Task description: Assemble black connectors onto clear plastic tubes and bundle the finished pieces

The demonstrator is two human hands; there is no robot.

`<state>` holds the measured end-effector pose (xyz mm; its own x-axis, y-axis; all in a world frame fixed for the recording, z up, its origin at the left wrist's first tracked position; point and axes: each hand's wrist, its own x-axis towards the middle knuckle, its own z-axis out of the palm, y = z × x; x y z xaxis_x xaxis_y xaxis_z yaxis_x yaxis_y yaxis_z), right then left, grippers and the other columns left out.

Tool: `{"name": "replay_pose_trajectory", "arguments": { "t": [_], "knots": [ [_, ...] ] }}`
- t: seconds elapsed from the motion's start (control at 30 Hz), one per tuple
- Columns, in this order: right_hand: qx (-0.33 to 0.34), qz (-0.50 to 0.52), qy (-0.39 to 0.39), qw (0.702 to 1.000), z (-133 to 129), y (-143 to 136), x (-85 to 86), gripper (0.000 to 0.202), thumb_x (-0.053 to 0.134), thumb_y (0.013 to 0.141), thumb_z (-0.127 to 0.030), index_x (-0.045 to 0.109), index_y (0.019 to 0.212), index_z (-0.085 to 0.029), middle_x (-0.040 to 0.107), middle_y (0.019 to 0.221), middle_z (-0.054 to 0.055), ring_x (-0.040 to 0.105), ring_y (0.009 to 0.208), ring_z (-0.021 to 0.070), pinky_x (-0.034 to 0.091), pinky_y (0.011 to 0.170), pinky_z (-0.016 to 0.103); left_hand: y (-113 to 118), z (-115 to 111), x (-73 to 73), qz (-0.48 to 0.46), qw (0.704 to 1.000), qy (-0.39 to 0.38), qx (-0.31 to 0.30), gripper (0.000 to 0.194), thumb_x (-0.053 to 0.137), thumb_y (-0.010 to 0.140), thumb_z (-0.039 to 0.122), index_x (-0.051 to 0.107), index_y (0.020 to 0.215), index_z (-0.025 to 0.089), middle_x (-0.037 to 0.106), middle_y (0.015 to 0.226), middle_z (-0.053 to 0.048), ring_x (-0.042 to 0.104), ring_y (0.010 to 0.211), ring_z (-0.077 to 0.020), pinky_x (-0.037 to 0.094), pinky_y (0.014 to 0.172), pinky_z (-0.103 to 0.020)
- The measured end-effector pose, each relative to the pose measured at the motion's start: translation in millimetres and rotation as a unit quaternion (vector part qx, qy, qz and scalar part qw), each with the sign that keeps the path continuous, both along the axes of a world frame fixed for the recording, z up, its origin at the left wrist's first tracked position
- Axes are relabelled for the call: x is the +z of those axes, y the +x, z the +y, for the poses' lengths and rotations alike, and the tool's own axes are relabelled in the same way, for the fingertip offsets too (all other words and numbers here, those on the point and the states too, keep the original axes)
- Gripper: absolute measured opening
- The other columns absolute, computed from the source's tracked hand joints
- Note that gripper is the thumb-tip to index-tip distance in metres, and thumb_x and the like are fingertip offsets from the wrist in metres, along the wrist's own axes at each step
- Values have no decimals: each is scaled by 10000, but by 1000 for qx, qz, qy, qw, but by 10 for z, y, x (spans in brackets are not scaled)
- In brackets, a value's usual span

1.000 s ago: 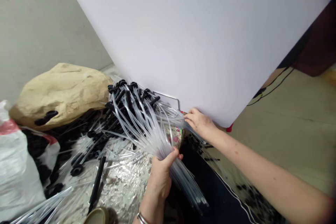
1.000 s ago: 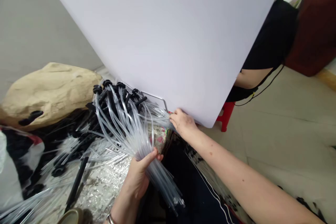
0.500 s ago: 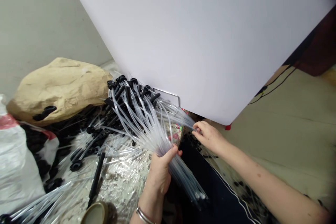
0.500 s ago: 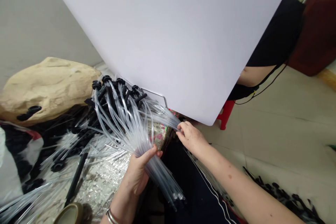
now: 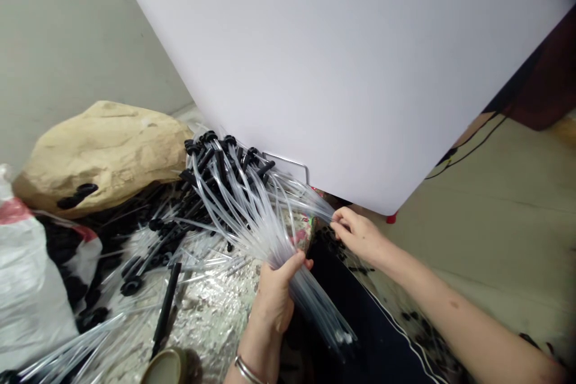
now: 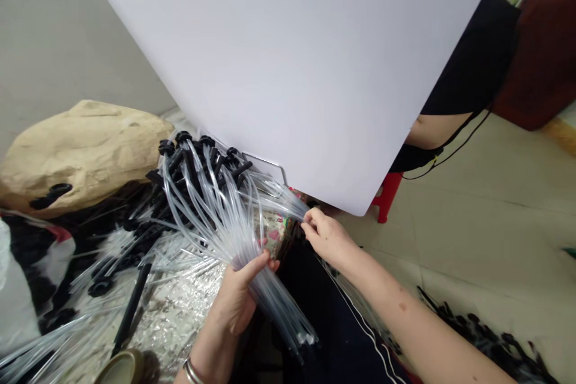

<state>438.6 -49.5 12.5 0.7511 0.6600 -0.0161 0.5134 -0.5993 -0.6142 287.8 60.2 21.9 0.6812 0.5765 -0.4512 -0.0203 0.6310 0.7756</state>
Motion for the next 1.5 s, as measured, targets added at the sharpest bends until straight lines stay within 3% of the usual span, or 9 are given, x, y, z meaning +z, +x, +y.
{"name": "replay_pose_trajectory", "arguments": {
  "t": [0.27,0.4,0.57,0.73,0.87,0.97,1.07,1.2,1.5],
  "knots": [
    [99,97,48,989,-44,-483,145,239,353,897,-270,549,1009,-190,650,836,32,594,740,149,410,635,240,1,-15,27,-21,999,-24,8,241,764,613,155,657,827,133,683,705,-19,654,675,-151,532,715,-278],
    [116,55,-42,991,13,-723,150,265,316,912,-199,535,1059,-169,662,980,87,628,865,192,423,719,274,-9,-14,36,-60,998,-14,-22,222,725,658,169,684,871,125,724,890,-79,662,842,-199,500,825,-311],
    [157,-7,-116,981,72,-816,166,336,251,936,-163,550,1083,-121,658,992,126,626,925,226,433,773,307,-27,7,28,-68,996,3,-49,221,719,674,220,700,873,126,728,917,-96,655,867,-218,481,836,-321],
    [178,-31,-76,981,33,-802,132,320,295,924,-161,590,1038,-112,646,988,123,592,947,226,429,841,341,-20,1,6,-51,998,6,-33,199,742,648,218,687,812,122,727,847,-95,657,816,-216,499,771,-319],
    [177,7,2,984,-69,-735,86,313,330,923,-208,638,889,-166,638,869,64,587,837,176,453,770,295,1,-11,-4,-40,999,6,-24,174,736,660,217,666,788,121,708,723,-60,650,702,-173,506,682,-276],
    [119,41,73,989,-133,-586,-28,314,336,921,-249,634,835,-196,621,830,31,588,788,144,467,730,264,21,-17,2,-37,999,11,-7,169,747,651,215,656,756,119,671,627,-27,632,631,-145,513,675,-267],
    [40,-13,120,992,-116,-381,-221,277,348,897,-214,592,1027,-186,601,1006,67,584,925,156,469,839,295,30,-21,13,-24,1000,16,10,192,776,610,201,656,728,108,634,567,-1,607,571,-121,528,742,-302],
    [17,-65,112,991,22,-150,-402,355,314,886,-158,525,1171,-179,545,1131,107,550,1044,184,438,930,347,28,-21,23,-24,999,20,15,200,787,592,189,658,720,106,614,549,14,585,541,-107,538,771,-321],
    [2,-83,64,995,46,-130,-384,324,353,876,-158,540,1141,-144,529,1157,112,579,971,195,480,861,329,30,-11,27,-18,1000,3,22,386,785,594,144,660,957,109,672,732,-19,598,565,-100,552,768,-328]
  ]
}}
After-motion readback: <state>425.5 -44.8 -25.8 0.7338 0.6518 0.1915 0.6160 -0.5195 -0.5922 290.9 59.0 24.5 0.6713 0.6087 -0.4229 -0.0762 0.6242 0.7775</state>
